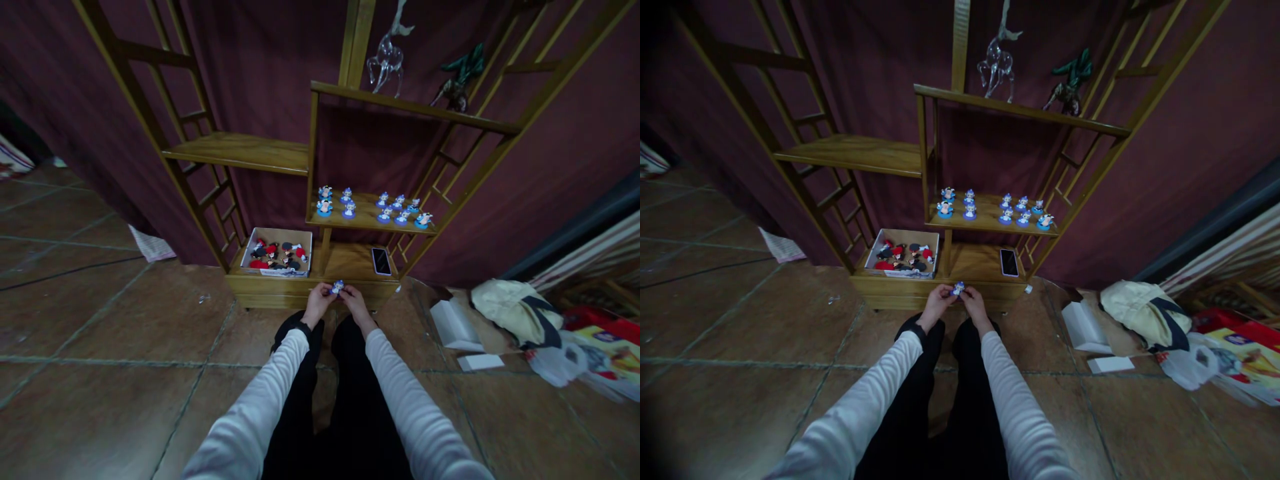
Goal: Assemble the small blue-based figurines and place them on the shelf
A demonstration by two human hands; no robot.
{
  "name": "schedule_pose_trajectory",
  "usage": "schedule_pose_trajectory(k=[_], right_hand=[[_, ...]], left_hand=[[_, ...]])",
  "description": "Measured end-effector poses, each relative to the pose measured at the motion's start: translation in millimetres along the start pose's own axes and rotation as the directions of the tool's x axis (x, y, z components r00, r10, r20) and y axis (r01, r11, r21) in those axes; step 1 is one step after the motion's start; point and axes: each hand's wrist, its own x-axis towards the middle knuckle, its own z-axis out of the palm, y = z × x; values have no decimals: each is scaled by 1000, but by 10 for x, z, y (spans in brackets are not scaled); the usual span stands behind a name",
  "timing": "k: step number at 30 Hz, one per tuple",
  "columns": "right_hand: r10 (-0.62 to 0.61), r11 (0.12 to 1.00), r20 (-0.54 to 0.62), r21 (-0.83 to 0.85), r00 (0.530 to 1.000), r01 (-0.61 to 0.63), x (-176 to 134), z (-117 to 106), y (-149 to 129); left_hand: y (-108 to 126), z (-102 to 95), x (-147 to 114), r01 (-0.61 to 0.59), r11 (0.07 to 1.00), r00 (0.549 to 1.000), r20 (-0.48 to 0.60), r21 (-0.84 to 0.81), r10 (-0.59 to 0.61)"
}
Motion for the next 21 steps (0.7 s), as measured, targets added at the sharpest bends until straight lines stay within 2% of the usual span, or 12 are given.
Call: schedule_pose_trajectory(k=[6,9,15,21], right_hand=[[-27,999,3,-39,1000,27,-12,7,-28],[-4,1000,3,-11,1000,4,-21,13,-38],[27,1000,30,5,999,-27,-30,13,-40],[19,1000,60,-3,998,-19,-31,0,-45]], left_hand=[[-51,20,1,-55,993,998,-5,107,56],[-33,29,-34,-119,969,993,10,219,119],[88,41,-126,-187,849,979,23,494,202],[166,65,-215,-236,742,970,110,628,216]])
